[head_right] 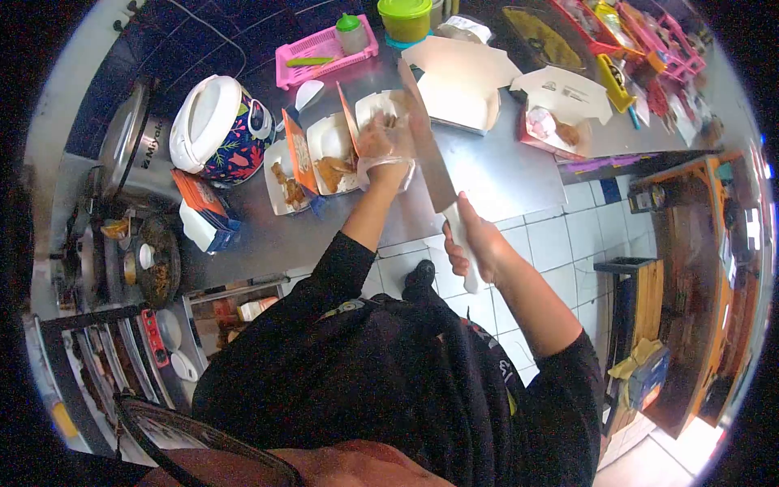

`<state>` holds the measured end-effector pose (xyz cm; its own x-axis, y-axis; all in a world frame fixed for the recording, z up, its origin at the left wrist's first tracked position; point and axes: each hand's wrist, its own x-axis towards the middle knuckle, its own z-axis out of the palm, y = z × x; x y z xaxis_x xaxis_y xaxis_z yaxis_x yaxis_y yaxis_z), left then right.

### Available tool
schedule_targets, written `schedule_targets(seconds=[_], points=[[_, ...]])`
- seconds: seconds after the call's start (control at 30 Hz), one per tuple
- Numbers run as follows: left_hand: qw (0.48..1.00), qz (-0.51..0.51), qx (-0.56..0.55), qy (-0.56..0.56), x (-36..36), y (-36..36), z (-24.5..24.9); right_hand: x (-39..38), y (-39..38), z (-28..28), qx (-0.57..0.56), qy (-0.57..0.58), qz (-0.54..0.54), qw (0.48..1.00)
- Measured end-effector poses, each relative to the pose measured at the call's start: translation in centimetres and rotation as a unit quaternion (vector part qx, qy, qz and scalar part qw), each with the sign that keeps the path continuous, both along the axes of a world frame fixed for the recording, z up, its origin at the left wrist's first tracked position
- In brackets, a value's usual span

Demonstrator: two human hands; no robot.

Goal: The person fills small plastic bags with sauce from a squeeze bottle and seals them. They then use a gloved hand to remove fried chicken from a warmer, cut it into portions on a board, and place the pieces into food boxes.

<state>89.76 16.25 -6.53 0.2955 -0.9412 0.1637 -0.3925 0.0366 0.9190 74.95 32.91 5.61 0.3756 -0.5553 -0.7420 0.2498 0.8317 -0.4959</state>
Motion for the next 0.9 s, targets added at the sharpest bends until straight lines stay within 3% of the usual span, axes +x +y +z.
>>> schedule_targets(seconds=[0.07, 0.2, 0.23, 0.3, 0.37, 0.43, 0.53, 0.6, 0.67, 0.73, 0.77, 0.83, 0.9], points=[[0.966, -0.075, 0.225, -0.102, 0.6, -0.7, -1.1, -1.0, 0.7, -0.3, -0.019, -0.017, -0.021, 0.999], [0.994, -0.048, 0.003, -0.1, 1.0, 1.2, 0.8, -2.6, 0.8, 2.2, -0.017, -0.072, -0.08, 0.994], [0.993, -0.11, -0.041, -0.016, 1.5, 2.3, 4.6, -3.2, 0.8, 2.3, -0.056, -0.101, -0.095, 0.989], [0.95, -0.19, -0.084, 0.231, 3.7, 3.3, 6.9, -3.7, 0.4, 3.4, -0.104, -0.136, -0.136, 0.976], [0.937, -0.259, -0.142, 0.183, 8.3, 6.1, 12.8, -3.7, -0.4, 4.4, -0.145, -0.153, -0.159, 0.964], [0.935, -0.218, -0.119, 0.254, 13.5, 8.5, 15.5, -2.9, -1.4, 5.1, -0.161, -0.199, -0.156, 0.954], [0.956, -0.007, -0.153, 0.252, 22.1, 14.1, 19.3, -0.1, -2.3, 5.3, -0.182, -0.196, -0.13, 0.955], [0.926, 0.139, -0.181, 0.3, 28.7, 19.0, 20.4, 3.2, -2.7, 4.7, -0.168, -0.217, -0.094, 0.957], [0.928, 0.191, -0.262, 0.183, 33.9, 25.4, 20.6, 8.1, -2.9, 4.0, -0.178, -0.221, -0.014, 0.959], [0.868, 0.341, -0.282, 0.225, 38.6, 31.1, 22.2, 14.4, -1.8, 4.2, -0.129, -0.189, -0.007, 0.974], [0.841, 0.387, -0.312, 0.213, 39.9, 34.0, 23.6, 15.5, -1.5, 4.1, -0.159, -0.172, 0.05, 0.971], [0.825, 0.398, -0.379, 0.134, 47.3, 41.2, 20.4, 21.7, -0.3, 2.4, -0.154, -0.166, 0.12, 0.967], [0.819, 0.388, -0.402, 0.134, 53.7, 47.6, 20.8, 28.4, 1.4, 0.9, -0.159, -0.198, 0.191, 0.948]])
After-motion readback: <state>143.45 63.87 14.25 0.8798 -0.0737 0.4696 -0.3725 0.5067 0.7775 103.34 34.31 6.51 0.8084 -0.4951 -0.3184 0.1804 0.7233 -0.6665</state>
